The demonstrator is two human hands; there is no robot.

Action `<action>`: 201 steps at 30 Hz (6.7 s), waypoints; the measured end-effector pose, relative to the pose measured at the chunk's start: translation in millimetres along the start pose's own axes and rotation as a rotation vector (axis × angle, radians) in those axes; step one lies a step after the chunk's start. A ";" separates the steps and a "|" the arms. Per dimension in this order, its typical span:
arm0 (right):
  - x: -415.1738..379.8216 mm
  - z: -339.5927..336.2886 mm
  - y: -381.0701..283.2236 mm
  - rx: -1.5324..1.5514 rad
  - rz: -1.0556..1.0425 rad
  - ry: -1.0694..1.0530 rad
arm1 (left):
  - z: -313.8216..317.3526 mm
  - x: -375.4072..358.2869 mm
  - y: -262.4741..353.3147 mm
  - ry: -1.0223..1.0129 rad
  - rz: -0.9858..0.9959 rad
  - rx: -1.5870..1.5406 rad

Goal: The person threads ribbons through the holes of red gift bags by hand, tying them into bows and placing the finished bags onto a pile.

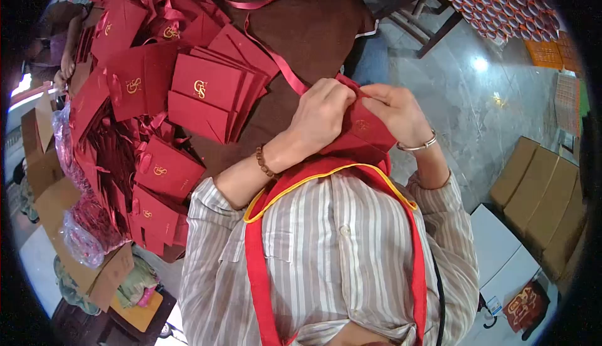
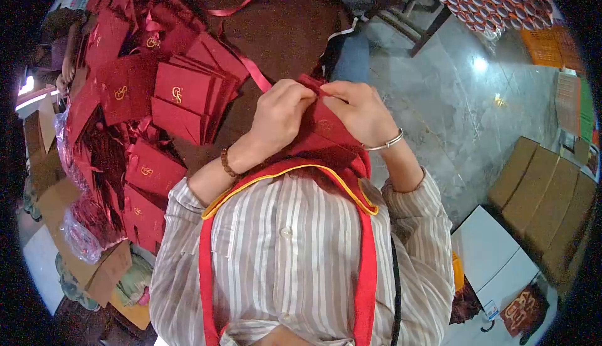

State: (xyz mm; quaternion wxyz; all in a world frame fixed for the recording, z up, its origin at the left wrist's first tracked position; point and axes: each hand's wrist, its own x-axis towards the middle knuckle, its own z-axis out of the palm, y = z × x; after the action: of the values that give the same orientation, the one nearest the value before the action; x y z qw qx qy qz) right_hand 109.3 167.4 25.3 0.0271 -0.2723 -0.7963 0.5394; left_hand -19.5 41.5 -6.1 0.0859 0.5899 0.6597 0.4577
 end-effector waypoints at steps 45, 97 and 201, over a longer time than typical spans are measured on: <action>-10.8 -8.0 4.7 0.405 0.168 -0.115 | 8.6 -6.0 12.2 0.000 0.222 0.236; 15.5 -31.2 18.8 0.638 0.340 -0.424 | -15.5 41.6 -38.9 -0.745 -0.317 -0.536; -28.5 9.2 38.6 0.496 0.140 0.043 | 2.9 -8.9 16.5 -0.082 -0.232 -0.080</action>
State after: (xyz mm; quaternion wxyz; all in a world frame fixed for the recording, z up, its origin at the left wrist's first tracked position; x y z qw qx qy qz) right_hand 146.0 156.9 -5.1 0.0724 -0.3230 -0.6182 0.7129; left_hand -3.5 33.4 0.1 0.1888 0.5238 0.7007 0.4460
